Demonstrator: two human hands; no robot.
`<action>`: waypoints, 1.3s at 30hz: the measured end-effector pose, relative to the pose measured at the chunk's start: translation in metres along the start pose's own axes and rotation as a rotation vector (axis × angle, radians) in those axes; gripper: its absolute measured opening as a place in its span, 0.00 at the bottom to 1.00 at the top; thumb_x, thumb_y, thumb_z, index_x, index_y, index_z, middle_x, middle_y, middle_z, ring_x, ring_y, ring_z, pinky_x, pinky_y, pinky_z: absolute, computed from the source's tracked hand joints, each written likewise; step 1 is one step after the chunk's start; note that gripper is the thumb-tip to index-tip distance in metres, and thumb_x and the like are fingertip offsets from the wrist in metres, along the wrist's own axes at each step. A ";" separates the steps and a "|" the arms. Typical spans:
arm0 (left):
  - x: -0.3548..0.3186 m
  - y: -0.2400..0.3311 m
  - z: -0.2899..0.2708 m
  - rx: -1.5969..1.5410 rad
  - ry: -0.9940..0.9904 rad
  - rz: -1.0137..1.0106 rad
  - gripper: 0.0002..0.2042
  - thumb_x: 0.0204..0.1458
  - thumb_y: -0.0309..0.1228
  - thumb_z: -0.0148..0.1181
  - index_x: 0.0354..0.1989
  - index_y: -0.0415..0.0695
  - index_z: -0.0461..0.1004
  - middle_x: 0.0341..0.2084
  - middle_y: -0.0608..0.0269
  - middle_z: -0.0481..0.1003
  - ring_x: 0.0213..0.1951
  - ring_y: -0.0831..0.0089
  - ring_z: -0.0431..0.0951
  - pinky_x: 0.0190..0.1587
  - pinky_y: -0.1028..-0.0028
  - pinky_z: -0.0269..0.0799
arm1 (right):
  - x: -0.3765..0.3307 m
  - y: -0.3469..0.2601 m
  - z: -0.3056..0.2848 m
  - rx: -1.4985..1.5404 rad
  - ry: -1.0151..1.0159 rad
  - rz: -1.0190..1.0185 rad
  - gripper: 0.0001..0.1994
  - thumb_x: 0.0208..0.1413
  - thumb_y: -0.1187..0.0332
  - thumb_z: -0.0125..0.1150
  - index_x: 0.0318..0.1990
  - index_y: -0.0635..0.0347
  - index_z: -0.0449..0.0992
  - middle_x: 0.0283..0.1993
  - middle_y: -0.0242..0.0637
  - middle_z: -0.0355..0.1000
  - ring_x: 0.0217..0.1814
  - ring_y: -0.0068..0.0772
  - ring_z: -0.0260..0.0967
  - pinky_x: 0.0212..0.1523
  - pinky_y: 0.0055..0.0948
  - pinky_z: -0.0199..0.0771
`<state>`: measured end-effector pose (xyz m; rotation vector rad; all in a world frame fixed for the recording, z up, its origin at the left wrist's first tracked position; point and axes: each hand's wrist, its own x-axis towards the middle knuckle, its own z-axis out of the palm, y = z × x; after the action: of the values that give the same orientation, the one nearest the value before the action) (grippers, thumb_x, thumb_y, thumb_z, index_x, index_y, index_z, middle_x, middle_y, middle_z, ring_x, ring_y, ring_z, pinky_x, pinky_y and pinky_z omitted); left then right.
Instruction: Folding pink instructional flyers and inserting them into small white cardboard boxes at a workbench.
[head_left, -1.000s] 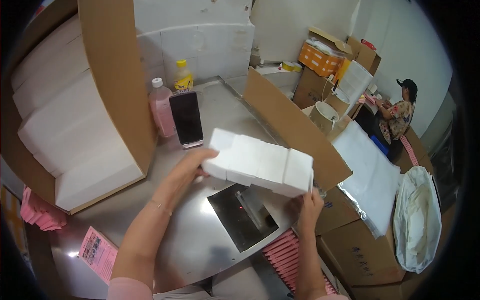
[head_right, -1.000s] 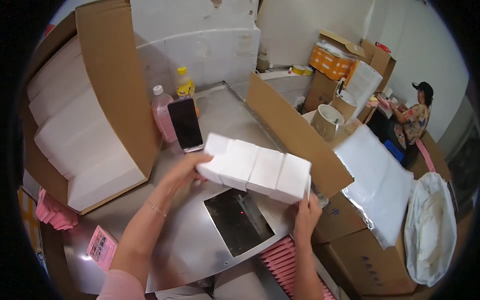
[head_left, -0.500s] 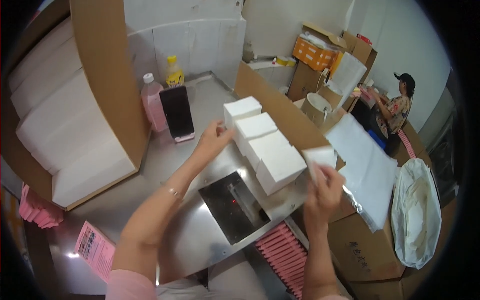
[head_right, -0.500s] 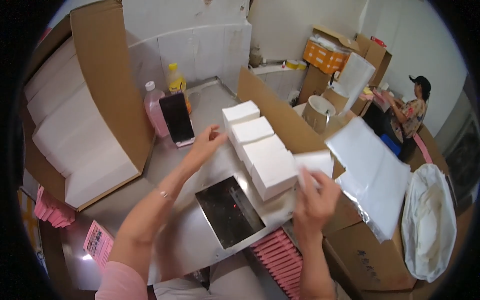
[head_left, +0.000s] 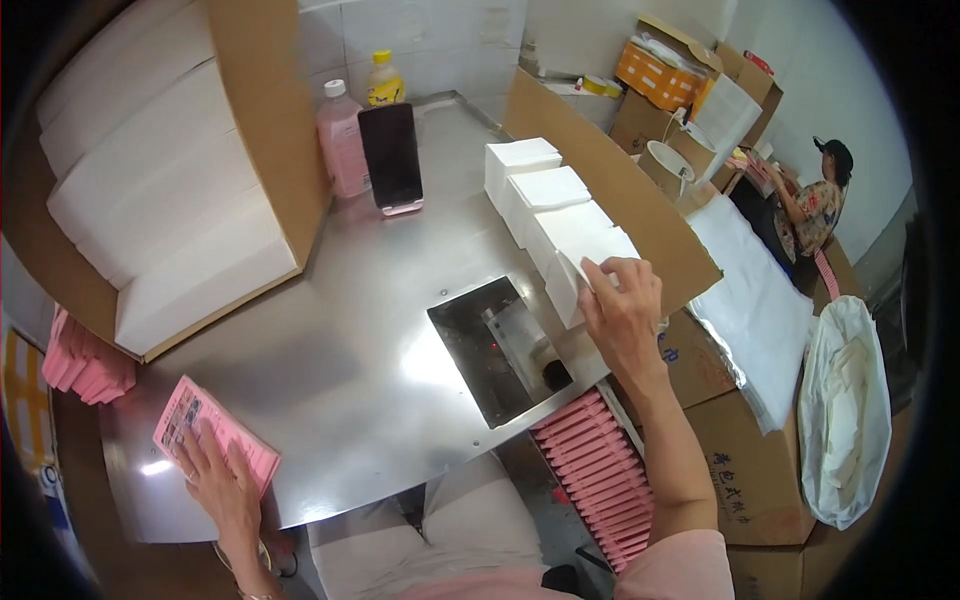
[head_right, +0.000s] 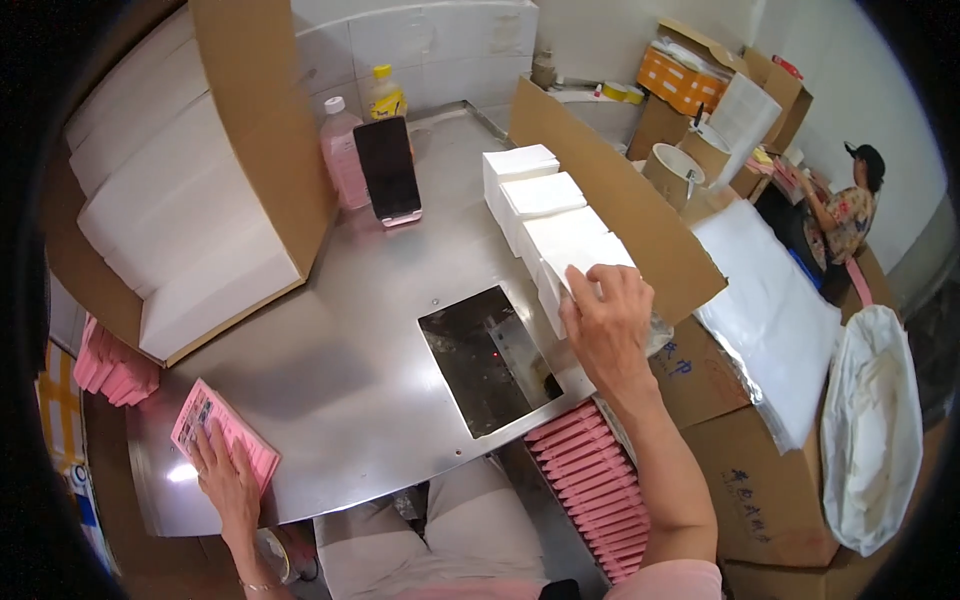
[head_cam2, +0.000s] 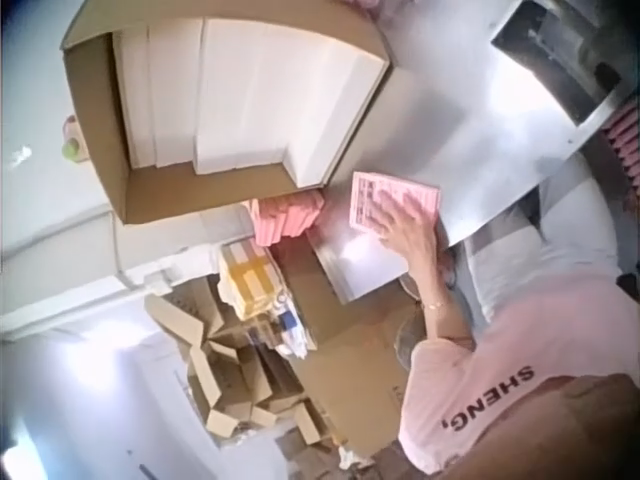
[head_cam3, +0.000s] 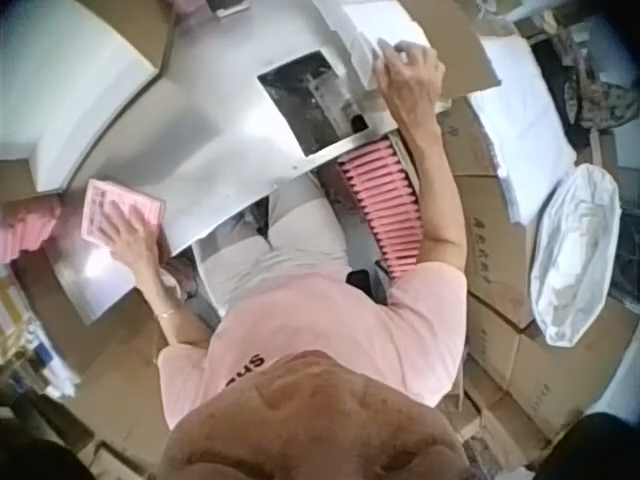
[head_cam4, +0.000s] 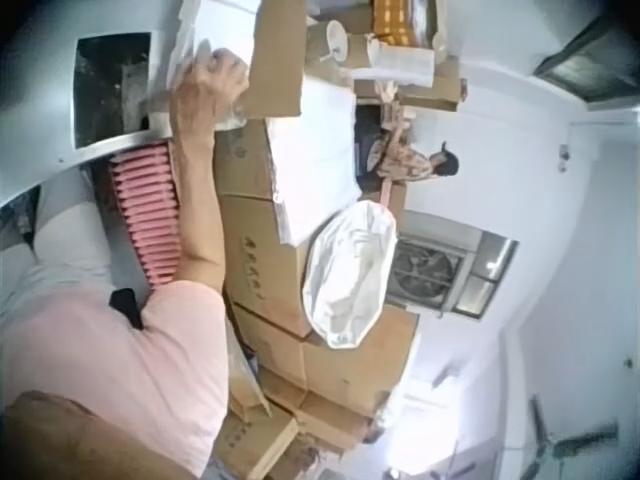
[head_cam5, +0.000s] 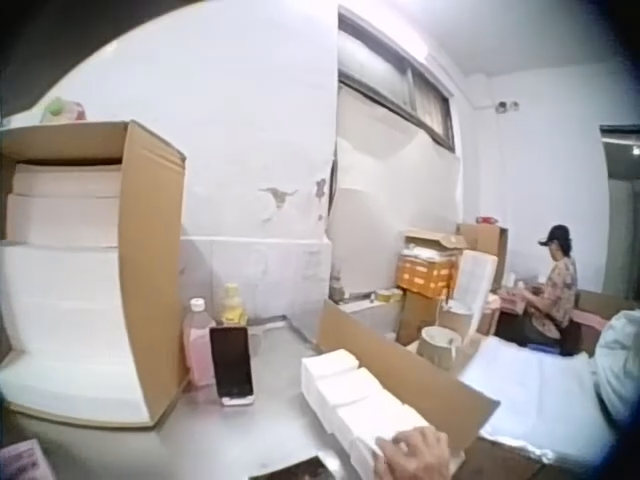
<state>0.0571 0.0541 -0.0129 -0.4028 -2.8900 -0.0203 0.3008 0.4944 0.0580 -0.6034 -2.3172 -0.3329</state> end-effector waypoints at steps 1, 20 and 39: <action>0.006 0.007 -0.006 -0.044 -0.043 0.031 0.28 0.67 0.46 0.44 0.73 0.50 0.56 0.73 0.47 0.51 0.74 0.42 0.46 0.67 0.42 0.51 | -0.004 -0.002 0.001 -0.004 -0.005 0.049 0.16 0.49 0.72 0.69 0.48 0.57 0.81 0.43 0.38 0.70 0.48 0.41 0.66 0.46 0.40 0.65; -0.042 0.182 -0.004 -0.845 -0.033 1.042 0.12 0.46 0.25 0.63 0.39 0.38 0.71 0.41 0.46 0.71 0.46 0.46 0.71 0.42 0.54 0.68 | -0.012 -0.026 0.020 0.070 0.122 0.092 0.18 0.53 0.75 0.57 0.54 0.60 0.77 0.47 0.48 0.74 0.53 0.51 0.70 0.59 0.47 0.67; -0.040 0.179 -0.024 -0.519 0.105 0.638 0.25 0.45 0.50 0.67 0.50 0.50 0.78 0.55 0.47 0.69 0.51 0.49 0.67 0.52 0.53 0.58 | 0.001 -0.038 -0.004 -0.279 0.104 0.046 0.18 0.54 0.68 0.63 0.50 0.66 0.77 0.41 0.45 0.72 0.49 0.49 0.67 0.51 0.45 0.65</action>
<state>0.1485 0.2150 -0.0015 -1.3399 -2.4870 -0.6627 0.2832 0.4602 0.0590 -0.7554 -2.1703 -0.6571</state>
